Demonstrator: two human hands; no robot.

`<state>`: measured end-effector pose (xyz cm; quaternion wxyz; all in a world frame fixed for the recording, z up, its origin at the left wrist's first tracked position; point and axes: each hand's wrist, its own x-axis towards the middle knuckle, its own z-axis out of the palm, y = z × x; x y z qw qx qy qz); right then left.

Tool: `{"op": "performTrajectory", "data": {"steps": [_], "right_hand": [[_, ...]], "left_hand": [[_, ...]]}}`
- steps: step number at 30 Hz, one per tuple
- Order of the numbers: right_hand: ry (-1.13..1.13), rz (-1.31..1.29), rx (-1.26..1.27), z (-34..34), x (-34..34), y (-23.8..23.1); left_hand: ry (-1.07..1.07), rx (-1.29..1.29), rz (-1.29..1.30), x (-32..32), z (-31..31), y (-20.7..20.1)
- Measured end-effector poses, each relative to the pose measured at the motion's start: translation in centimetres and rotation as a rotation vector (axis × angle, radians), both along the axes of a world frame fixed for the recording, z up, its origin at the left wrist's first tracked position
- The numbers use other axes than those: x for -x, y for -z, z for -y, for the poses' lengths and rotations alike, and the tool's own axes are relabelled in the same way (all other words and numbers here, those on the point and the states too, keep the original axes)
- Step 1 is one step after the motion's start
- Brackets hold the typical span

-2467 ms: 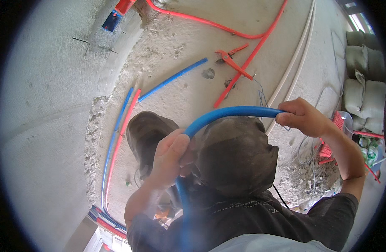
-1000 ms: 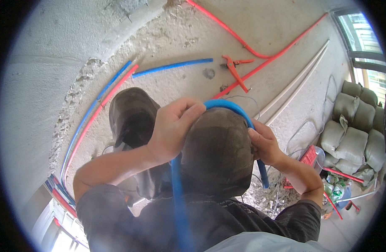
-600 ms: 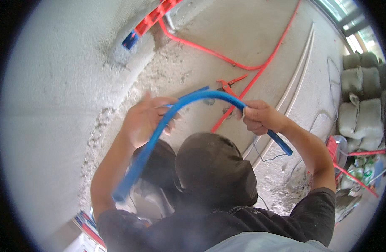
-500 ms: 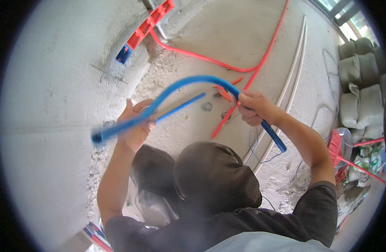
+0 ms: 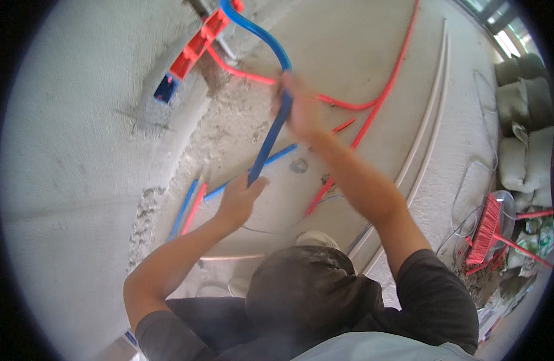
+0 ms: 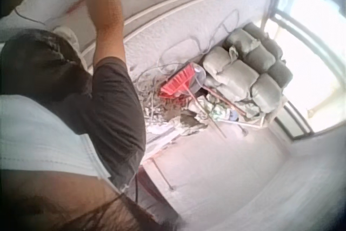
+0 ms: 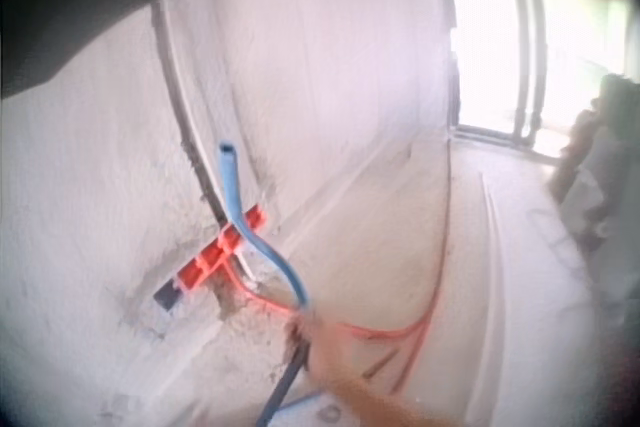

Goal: The person installs blue and red plastic conduits into pre-cut grooves on a concrete wall. They use a hammer to tap the conduits into place, a saw to cut them to length, and pliers to trim the ends. The conduits are routed into a red junction box.

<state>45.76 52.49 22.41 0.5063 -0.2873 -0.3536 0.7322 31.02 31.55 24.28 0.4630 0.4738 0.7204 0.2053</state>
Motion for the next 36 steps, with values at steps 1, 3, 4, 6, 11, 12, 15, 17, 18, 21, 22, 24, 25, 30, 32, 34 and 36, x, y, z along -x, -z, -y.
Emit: {"op": "performTrajectory", "data": {"steps": [1,3,4,6,11,12,15,17,18,21,22,24,25,30,32,34,36], "right_hand": [[-0.026,0.076,-0.050,-2.6,-0.8,1.0],[-0.233,0.167,0.049,-4.5,-0.4,0.6],[-0.281,0.194,0.100,-4.6,0.3,2.0],[-0.371,0.259,0.191,-4.6,1.7,4.6],[-0.418,0.429,0.293,-5.7,7.0,9.9],[-0.392,0.478,0.251,-6.2,8.3,11.4],[-0.436,0.761,-0.011,-9.2,12.5,16.5],[-0.417,1.055,-0.350,-10.6,14.6,19.1],[-0.355,1.224,-0.583,-11.4,15.2,20.0],[-0.391,1.506,-0.795,-10.8,18.0,19.4],[-0.412,1.559,-0.824,-10.9,18.4,19.2],[-0.444,1.630,-0.861,-11.1,18.5,19.0],[-0.458,1.652,-0.874,-11.1,18.3,18.6],[-0.462,1.686,-0.904,-13.0,16.4,18.9],[-0.385,1.647,-0.932,-12.6,17.3,18.2],[-0.440,1.674,-0.921,-13.1,18.4,17.3],[-0.442,1.624,-0.910,-13.4,19.1,17.2]], "left_hand": [[0.057,-0.057,-0.073,2.0,1.5,1.3],[0.127,0.042,-0.223,5.0,4.1,2.9],[0.140,0.078,-0.296,5.9,5.1,3.3],[0.183,0.141,-0.385,6.6,5.7,3.4],[0.113,0.025,-0.574,9.0,8.2,7.1],[0.065,0.013,-0.630,10.1,8.8,8.5],[-0.030,-0.049,-0.737,13.0,8.7,10.3],[-0.060,-0.086,-0.769,14.2,8.1,11.7],[-0.065,-0.103,-0.779,14.8,7.5,12.8],[-0.054,-0.087,-0.834,16.6,7.7,14.1],[-0.040,-0.083,-0.848,16.9,7.5,14.3],[-0.043,-0.137,-0.794,17.9,7.5,14.2],[-0.047,-0.165,-0.763,18.1,7.3,13.9],[-0.090,-0.135,-0.730,18.1,4.8,12.6],[-0.106,-0.097,-0.736,18.6,4.9,12.8],[-0.134,-0.049,-0.729,19.1,4.8,13.4],[-0.134,-0.109,-0.737,19.3,5.1,14.8]]}}
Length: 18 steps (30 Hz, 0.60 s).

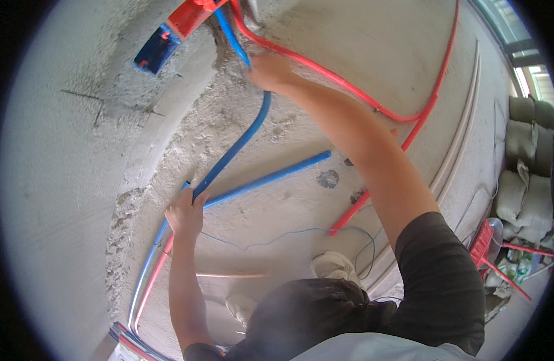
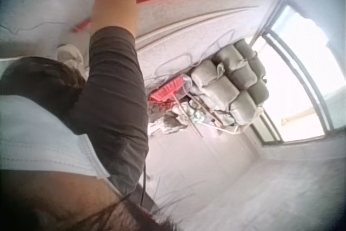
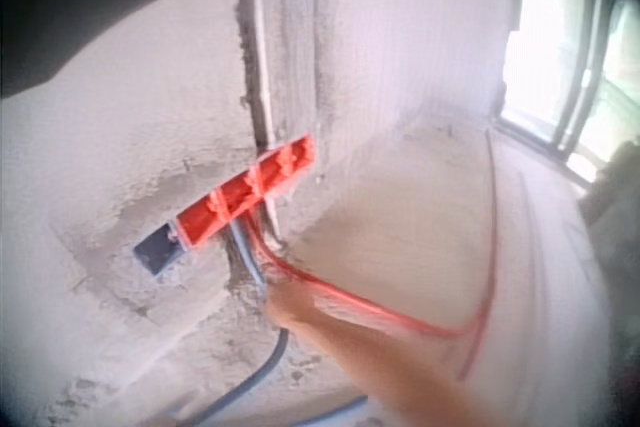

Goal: The person installs blue and red plastic conduits into pre-cut grooves on a concrete wall. They use a hammer to tap the conduits into place, a saw to cut them to length, and pliers to trim the ends. The conduits are routed into a red junction box.

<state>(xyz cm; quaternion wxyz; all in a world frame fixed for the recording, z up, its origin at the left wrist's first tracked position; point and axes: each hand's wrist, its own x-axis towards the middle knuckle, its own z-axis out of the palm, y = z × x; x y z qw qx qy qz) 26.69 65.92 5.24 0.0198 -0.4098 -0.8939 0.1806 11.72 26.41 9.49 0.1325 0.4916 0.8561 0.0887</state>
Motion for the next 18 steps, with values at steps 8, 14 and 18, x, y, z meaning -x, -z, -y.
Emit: {"op": "performTrajectory", "data": {"steps": [8,14,18], "right_hand": [[-0.016,-0.175,-0.179,-2.2,2.5,2.7],[-0.025,-0.230,-0.143,-3.5,3.9,4.9],[-0.026,-0.252,-0.223,-2.2,2.6,6.2]], "left_hand": [[-0.026,-0.164,-0.116,0.2,-1.1,4.1],[-0.178,-0.385,-0.182,0.4,-0.6,7.2],[-0.190,-0.366,-0.320,0.3,-0.5,5.9]]}}
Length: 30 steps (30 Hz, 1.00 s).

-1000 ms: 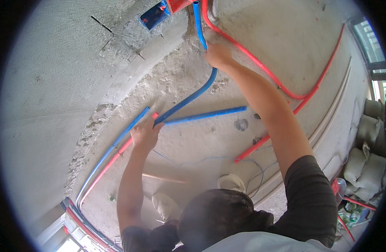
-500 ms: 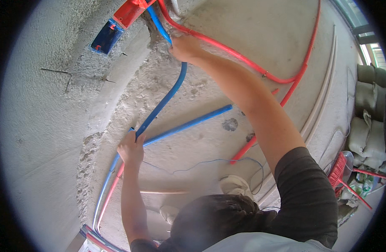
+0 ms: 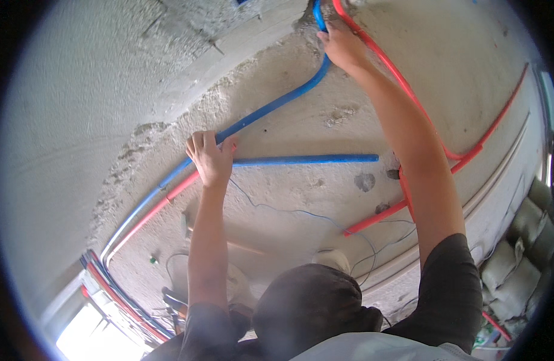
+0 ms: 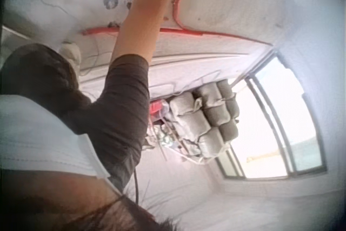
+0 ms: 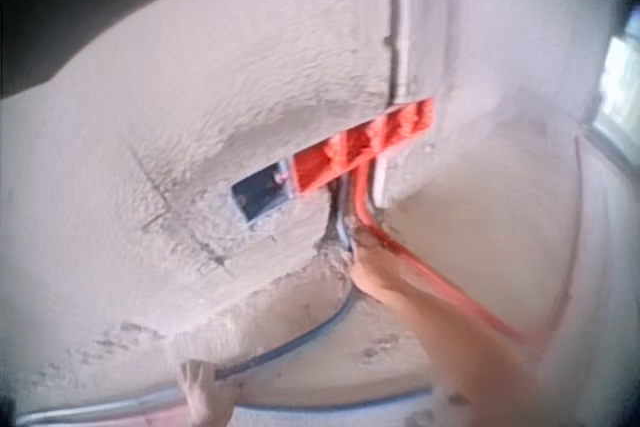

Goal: The person installs blue and red plastic conduits into pre-cut grooves on a concrete wall. They use a hammer to tap the conduits into place, a saw to cut them to length, and pliers to trim the ends. The conduits are routed into a red junction box.

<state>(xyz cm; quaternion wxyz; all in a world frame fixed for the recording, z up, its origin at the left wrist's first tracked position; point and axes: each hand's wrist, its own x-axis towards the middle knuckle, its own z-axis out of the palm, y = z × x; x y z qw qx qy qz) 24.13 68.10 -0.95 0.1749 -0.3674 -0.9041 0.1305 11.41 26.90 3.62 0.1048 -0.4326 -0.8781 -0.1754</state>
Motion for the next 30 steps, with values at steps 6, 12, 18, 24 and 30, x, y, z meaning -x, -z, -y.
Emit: {"op": "performTrajectory", "data": {"steps": [6,12,18,24,30], "right_hand": [[0.074,0.097,0.073,1.3,0.2,-2.4],[0.084,0.062,0.163,0.6,-0.6,-2.1],[-0.141,-0.229,0.365,0.0,-4.1,-0.9],[-0.579,-0.004,-0.074,2.2,-7.2,-4.5],[-0.764,0.023,-0.206,2.6,-6.5,-2.4]], "left_hand": [[0.040,-0.042,0.067,-1.1,1.4,0.8],[0.017,0.041,0.027,-1.8,0.6,-1.0],[0.067,0.290,-0.026,-2.6,-1.8,-1.9],[0.167,0.285,0.104,-1.5,-3.2,-1.3],[0.143,0.279,0.165,-1.5,-3.4,-1.7]]}}
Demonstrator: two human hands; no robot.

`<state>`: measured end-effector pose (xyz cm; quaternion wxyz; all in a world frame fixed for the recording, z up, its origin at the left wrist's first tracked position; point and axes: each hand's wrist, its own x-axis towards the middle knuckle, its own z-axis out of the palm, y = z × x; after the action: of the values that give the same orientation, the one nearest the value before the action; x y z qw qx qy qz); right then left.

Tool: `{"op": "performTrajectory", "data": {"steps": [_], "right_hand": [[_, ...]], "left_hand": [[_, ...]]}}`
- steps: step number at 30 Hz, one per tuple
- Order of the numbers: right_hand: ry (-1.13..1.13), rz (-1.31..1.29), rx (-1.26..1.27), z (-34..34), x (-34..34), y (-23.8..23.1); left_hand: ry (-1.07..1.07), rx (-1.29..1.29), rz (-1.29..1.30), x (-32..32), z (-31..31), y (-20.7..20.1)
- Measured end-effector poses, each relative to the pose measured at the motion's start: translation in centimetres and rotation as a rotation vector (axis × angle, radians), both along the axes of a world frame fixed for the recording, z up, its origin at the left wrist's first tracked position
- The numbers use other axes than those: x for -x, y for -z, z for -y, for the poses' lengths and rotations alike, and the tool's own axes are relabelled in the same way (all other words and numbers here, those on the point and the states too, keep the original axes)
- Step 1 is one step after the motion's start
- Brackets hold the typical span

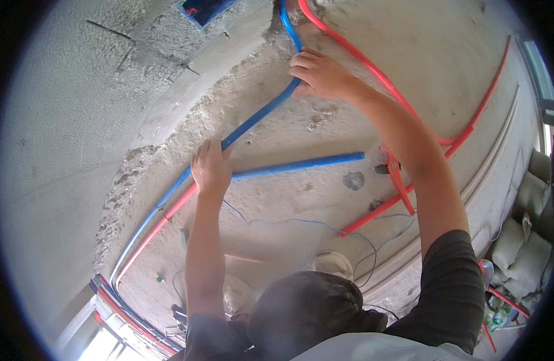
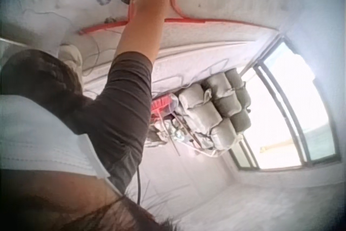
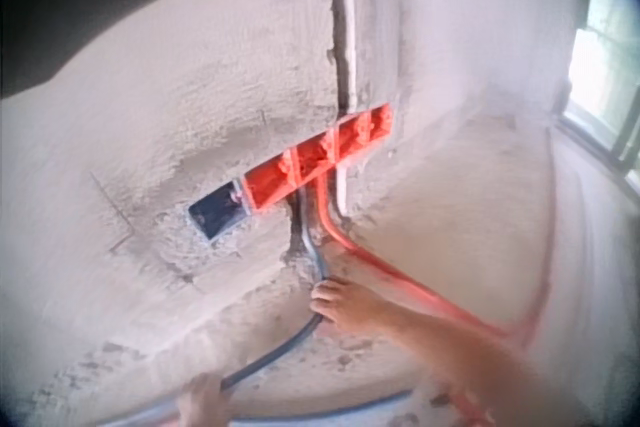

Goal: The person installs blue and red plastic conduits into pre-cut grooves on a concrete wall. They use a hammer to tap the conduits into place, a saw to cut them to length, and pliers to trim the ends. The conduits are routed into a red junction box.

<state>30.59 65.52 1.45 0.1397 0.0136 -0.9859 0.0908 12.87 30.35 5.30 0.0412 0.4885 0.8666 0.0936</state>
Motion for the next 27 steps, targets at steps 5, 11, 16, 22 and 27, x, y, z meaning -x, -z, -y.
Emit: {"op": "performTrajectory", "data": {"steps": [5,11,16,22,27], "right_hand": [[0.106,-0.049,0.121,1.9,0.3,1.0],[0.203,-0.111,0.048,3.3,0.6,0.7],[0.181,-0.106,0.100,3.1,1.0,0.7],[0.232,-0.114,0.065,4.1,1.1,0.4],[0.210,-0.117,0.074,3.7,0.9,0.9]], "left_hand": [[-0.094,-0.039,-0.028,-0.7,-0.5,0.0],[-0.183,-0.078,-0.059,-2.1,-0.4,0.9],[-0.199,-0.121,-0.064,-2.4,-0.4,1.4],[-0.303,-0.109,-0.066,-4.7,-0.1,1.6],[-0.346,-0.139,-0.040,-6.2,0.2,1.3]]}}
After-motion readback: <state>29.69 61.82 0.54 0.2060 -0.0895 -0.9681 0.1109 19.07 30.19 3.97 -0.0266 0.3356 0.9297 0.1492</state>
